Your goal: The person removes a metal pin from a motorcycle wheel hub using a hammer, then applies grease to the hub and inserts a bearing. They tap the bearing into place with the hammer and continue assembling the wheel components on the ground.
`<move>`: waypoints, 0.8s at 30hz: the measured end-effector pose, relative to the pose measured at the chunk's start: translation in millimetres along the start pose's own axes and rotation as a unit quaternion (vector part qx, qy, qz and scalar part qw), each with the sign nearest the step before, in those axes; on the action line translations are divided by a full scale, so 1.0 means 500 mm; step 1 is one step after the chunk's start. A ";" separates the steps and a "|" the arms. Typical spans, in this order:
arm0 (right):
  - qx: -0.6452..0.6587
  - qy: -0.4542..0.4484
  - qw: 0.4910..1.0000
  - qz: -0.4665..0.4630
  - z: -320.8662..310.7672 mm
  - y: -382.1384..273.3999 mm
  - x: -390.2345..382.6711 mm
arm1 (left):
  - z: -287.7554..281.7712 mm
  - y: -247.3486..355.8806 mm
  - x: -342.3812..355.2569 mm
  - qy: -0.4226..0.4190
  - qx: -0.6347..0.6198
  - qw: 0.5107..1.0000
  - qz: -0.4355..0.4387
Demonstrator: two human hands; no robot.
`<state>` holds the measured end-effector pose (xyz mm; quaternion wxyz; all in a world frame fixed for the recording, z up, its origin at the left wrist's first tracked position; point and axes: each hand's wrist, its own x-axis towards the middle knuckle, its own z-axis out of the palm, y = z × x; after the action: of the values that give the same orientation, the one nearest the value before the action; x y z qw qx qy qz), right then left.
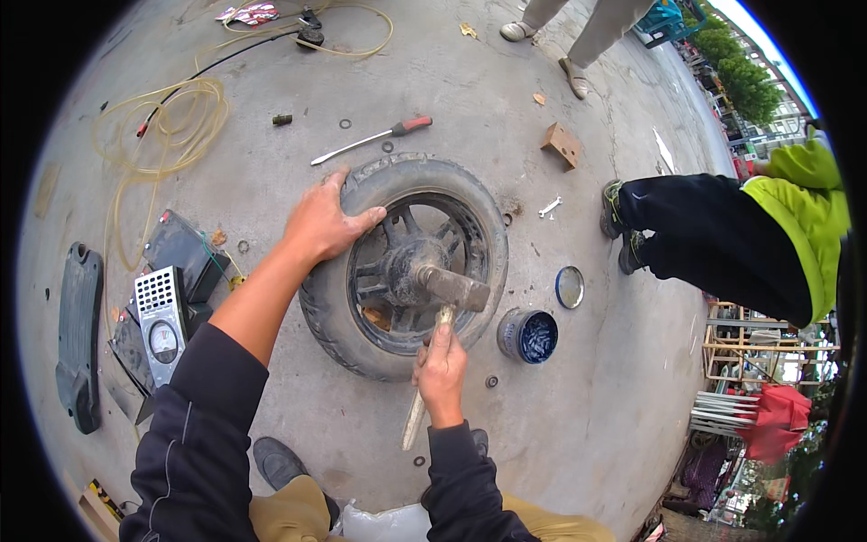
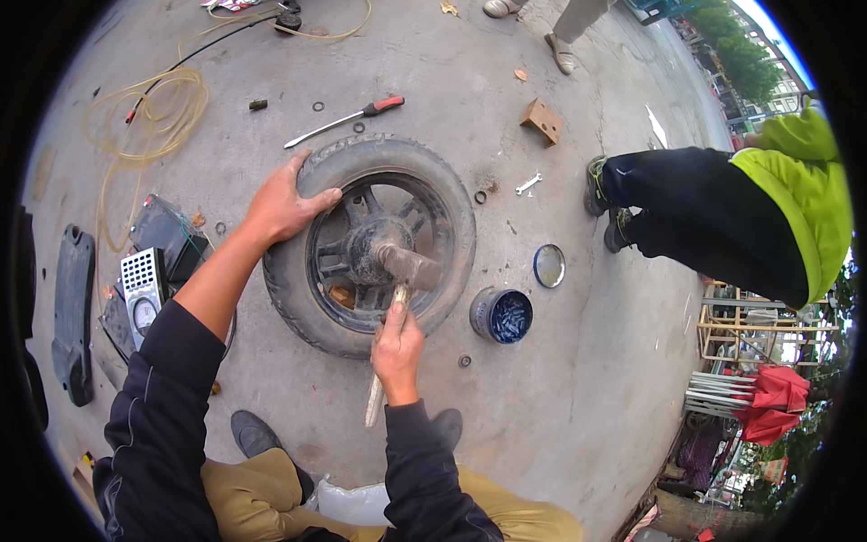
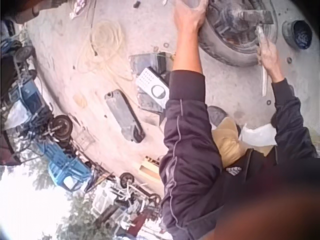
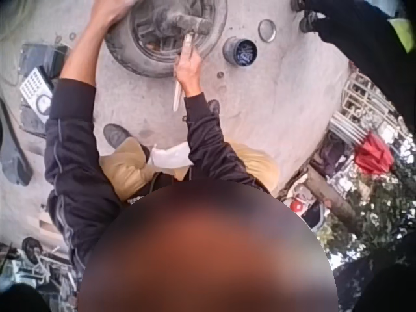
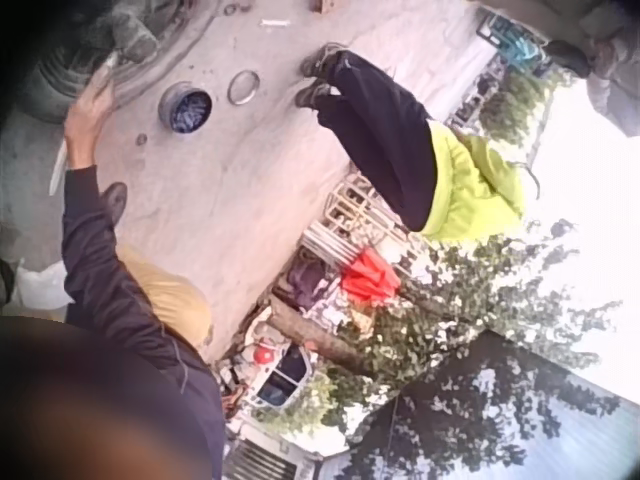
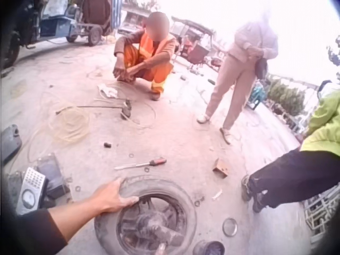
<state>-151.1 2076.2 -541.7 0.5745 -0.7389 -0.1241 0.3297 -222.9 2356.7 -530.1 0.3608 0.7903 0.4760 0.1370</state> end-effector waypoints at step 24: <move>-0.030 0.024 0.999 -0.018 0.002 -0.033 0.020 | 0.001 -0.007 -0.002 0.008 0.000 1.000 -0.009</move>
<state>-141.0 2087.6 -529.7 0.5605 -0.7613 -0.1334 0.2973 -225.6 2356.7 -532.8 0.3579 0.7850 0.4859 0.1399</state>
